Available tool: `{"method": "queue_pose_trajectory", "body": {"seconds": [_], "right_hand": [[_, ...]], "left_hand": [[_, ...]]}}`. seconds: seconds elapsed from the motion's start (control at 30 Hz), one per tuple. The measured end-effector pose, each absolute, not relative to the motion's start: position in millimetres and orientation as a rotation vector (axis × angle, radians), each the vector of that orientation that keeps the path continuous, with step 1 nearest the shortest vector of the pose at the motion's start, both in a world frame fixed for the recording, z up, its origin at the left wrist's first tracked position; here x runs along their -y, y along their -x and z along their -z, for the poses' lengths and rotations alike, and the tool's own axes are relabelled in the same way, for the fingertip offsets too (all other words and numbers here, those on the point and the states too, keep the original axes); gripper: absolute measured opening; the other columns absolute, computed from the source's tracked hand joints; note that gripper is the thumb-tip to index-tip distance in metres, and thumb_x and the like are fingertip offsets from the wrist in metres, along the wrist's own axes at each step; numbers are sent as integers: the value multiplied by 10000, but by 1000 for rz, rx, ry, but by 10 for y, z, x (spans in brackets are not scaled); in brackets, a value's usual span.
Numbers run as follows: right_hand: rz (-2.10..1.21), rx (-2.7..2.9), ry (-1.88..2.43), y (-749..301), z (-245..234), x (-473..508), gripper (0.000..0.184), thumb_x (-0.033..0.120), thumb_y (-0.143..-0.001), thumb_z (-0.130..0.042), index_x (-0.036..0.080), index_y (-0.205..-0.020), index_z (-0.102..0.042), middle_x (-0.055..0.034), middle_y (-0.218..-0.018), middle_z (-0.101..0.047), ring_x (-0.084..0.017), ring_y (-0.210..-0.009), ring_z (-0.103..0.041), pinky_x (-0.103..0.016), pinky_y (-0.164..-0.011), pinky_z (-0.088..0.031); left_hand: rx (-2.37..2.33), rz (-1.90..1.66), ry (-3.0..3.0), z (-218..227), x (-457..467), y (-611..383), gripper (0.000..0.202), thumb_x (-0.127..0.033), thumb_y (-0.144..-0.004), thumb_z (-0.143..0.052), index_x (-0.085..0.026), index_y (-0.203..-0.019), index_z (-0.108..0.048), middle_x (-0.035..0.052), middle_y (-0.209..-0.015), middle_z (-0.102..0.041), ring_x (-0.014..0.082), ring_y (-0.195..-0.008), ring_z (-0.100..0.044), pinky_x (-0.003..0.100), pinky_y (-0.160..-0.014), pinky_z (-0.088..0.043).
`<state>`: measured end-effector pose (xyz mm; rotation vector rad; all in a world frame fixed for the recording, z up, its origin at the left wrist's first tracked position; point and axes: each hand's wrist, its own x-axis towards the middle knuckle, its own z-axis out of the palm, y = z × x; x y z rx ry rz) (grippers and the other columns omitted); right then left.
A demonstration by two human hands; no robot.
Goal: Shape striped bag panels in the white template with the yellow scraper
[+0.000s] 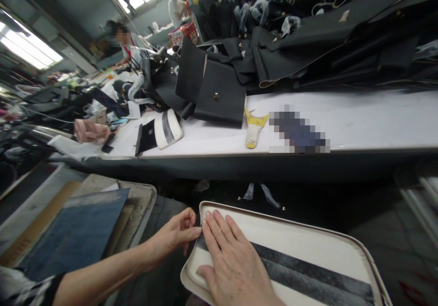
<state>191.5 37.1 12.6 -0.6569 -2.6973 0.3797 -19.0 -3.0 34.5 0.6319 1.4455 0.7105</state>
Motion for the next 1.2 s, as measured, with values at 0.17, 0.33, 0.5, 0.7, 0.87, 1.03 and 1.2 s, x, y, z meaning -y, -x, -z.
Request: {"method": "queue_pose_trajectory", "body": {"seconds": [0.17, 0.33, 0.5, 0.7, 0.87, 1.03, 1.2], "right_hand": [[-562, 2752, 719, -1938, -216, -352, 770, 381, -902, -549, 177, -1552, -189, -19, -1613, -116, -187, -1489, -119, -400, -1213, -212], [-847, 2714, 776, -1965, -368, -316, 948, 420, -787, -676, 218, -1558, -163, 4, -1609, -135, -196, -1484, -149, -416, -1235, -193], [-1203, 2375, 845, -2044, -468, -329, 884, 359, -770, -693, 203, -1529, -267, -78, -1597, -216, -205, -1466, -219, -419, -1209, -223], [-1782, 1035, 893, -2124, -383, -519, 487, 569, -832, -590, 129, -1037, -634, -191, -1182, -657, -298, -1125, -633, -457, -975, -503], [-1589, 1158, 977, -2358, -775, -434, 346, 492, -879, -580, 157, -826, -650, -94, -835, -701, -255, -792, -702, -380, -700, -579], [-778, 1993, 1268, -2904, -717, -167, 455, 261, -903, -548, 152, -1344, -574, -132, -1387, -551, -321, -1308, -474, -513, -1125, -366], [-956, 2131, 1390, -3128, -399, -121, 613, 191, -849, -558, 138, -1450, -448, -95, -1543, -322, -311, -1446, -260, -549, -1203, -194]], "left_hand": [[-1535, -879, -684, -213, 176, 53, 447, -480, -777, -740, -199, -815, -394, -79, -668, -411, 69, -584, -362, 188, -506, -302], [-1594, -1064, -753, -59, 252, -24, 472, -509, -754, -753, -203, -860, -409, -65, -735, -427, 97, -689, -411, 220, -657, -360], [-1614, -1028, -896, -56, 271, 7, 640, -542, -767, -726, -194, -1222, -440, -78, -697, -373, 106, -641, -400, 223, -623, -342], [-1669, -972, -1197, -74, 234, 16, 773, -537, -837, -640, -263, -1475, -299, -35, -832, -467, 132, -710, -517, 245, -668, -437], [-1751, -838, -1882, -63, 174, 141, 520, -411, -915, -565, -397, -1410, -403, 41, -1375, -462, 272, -1271, -471, 448, -1023, -423], [-1660, -736, -2568, -302, 73, 120, 451, -205, -886, -554, -402, -1291, -540, 59, -1347, -503, 311, -1229, -488, 517, -958, -419], [-1024, -574, -2521, -737, -141, -566, 400, -34, -844, -395, -278, -1078, -609, 50, -1166, -600, 193, -1090, -563, 320, -900, -472]]}}
